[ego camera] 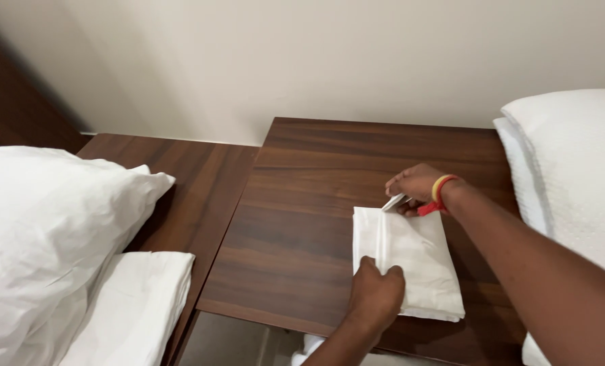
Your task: The person folds a white cloth on a wooden surface, then places it on a stack. The person then picks up a pillow and inserts it into a pillowcase, smoothing the fabric and adjusting the corners to fit the pillow inside.
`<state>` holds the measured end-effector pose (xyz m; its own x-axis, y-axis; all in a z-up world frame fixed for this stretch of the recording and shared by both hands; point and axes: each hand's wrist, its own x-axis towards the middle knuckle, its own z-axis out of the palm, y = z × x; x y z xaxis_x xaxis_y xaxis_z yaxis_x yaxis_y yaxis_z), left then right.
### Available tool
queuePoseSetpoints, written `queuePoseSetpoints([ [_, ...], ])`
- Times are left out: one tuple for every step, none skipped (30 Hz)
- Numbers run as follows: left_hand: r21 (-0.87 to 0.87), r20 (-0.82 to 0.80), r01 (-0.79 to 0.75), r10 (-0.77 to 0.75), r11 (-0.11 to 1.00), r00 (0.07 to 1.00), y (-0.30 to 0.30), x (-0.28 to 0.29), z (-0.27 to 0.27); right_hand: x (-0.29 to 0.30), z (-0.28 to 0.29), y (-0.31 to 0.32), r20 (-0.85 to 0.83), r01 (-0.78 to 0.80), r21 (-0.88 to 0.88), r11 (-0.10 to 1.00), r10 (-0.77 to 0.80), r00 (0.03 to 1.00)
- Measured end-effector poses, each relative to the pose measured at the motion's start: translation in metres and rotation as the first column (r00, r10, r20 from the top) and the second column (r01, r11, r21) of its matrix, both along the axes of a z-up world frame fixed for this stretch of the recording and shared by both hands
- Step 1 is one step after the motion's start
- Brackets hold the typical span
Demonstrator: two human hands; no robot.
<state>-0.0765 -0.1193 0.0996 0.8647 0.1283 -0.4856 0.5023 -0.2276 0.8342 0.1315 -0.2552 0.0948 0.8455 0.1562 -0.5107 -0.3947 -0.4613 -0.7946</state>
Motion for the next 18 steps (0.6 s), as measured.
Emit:
queuePoseSetpoints([
  [0.000,-0.002,-0.004,0.004,1.000,1.000,0.006,-0.003,0.008,-0.006,-0.001,0.008,-0.002,-0.004,0.000,1.000,0.004,1.000],
  [-0.029,-0.061,-0.007,0.005,1.000,0.998,0.012,-0.006,0.016,-0.012,-0.002,0.015,-0.007,-0.016,0.009,1.000,0.017,1.000],
  [-0.060,-0.119,-0.010,0.003,0.998,0.993,0.018,-0.009,0.023,-0.018,-0.003,0.022,-0.013,-0.027,0.017,0.999,0.027,1.000],
  [-0.061,-0.121,-0.013,0.005,0.998,0.993,0.022,-0.012,0.018,-0.023,-0.004,0.022,-0.015,-0.030,0.016,0.999,0.030,0.999],
  [-0.021,-0.073,0.012,-0.013,1.000,0.997,0.025,-0.015,0.013,-0.028,-0.005,0.022,0.057,-0.039,0.021,0.999,0.037,0.998],
  [0.021,-0.026,0.035,-0.035,0.999,0.999,0.028,-0.018,0.007,-0.033,-0.007,0.021,0.128,-0.049,0.027,0.998,0.045,0.991],
  [0.018,-0.030,0.037,-0.036,0.999,0.999,0.029,-0.019,-0.004,-0.033,-0.023,0.013,0.124,-0.047,0.024,0.999,0.044,0.991],
  [0.097,0.035,0.070,-0.074,0.993,0.997,0.031,-0.020,-0.015,-0.034,-0.039,0.005,0.299,-0.058,-0.038,0.998,0.067,0.952],
  [0.178,0.103,0.099,-0.119,0.979,0.987,0.032,-0.019,-0.026,-0.032,-0.053,-0.004,0.468,-0.056,-0.101,0.993,0.097,0.878],
  [0.175,0.105,0.102,-0.122,0.979,0.987,0.033,-0.017,-0.025,-0.041,-0.055,-0.006,0.469,-0.053,-0.104,0.993,0.096,0.878],
  [0.233,0.079,0.124,-0.146,0.965,0.986,0.033,-0.015,-0.024,-0.050,-0.056,-0.008,0.579,-0.029,-0.173,0.985,0.126,0.806],
  [0.288,0.051,0.146,-0.168,0.946,0.984,0.034,-0.013,-0.022,-0.059,-0.058,-0.010,0.676,0.004,-0.237,0.972,0.162,0.719],
  [0.288,0.052,0.150,-0.172,0.946,0.984,0.033,-0.007,-0.023,-0.069,-0.057,-0.009,0.677,0.008,-0.238,0.971,0.160,0.719],
  [0.336,0.049,0.138,-0.164,0.932,0.985,0.033,-0.002,-0.024,-0.079,-0.056,-0.008,0.720,0.072,-0.305,0.950,0.181,0.670],
  [0.382,0.045,0.127,-0.155,0.915,0.987,0.033,0.003,-0.026,-0.090,-0.055,-0.007,0.757,0.138,-0.367,0.920,0.209,0.619],
  [0.381,0.044,0.130,-0.159,0.915,0.986,0.032,0.010,-0.029,-0.099,-0.057,-0.007,0.756,0.141,-0.368,0.919,0.207,0.621],
  [0.415,0.082,0.087,-0.133,0.905,0.988,0.032,0.019,-0.031,-0.106,-0.057,-0.006,0.778,0.195,-0.384,0.903,0.203,0.595],
  [0.447,0.121,0.043,-0.108,0.893,0.987,0.032,0.028,-0.033,-0.113,-0.058,-0.005,0.798,0.247,-0.397,0.884,0.200,0.568],
])
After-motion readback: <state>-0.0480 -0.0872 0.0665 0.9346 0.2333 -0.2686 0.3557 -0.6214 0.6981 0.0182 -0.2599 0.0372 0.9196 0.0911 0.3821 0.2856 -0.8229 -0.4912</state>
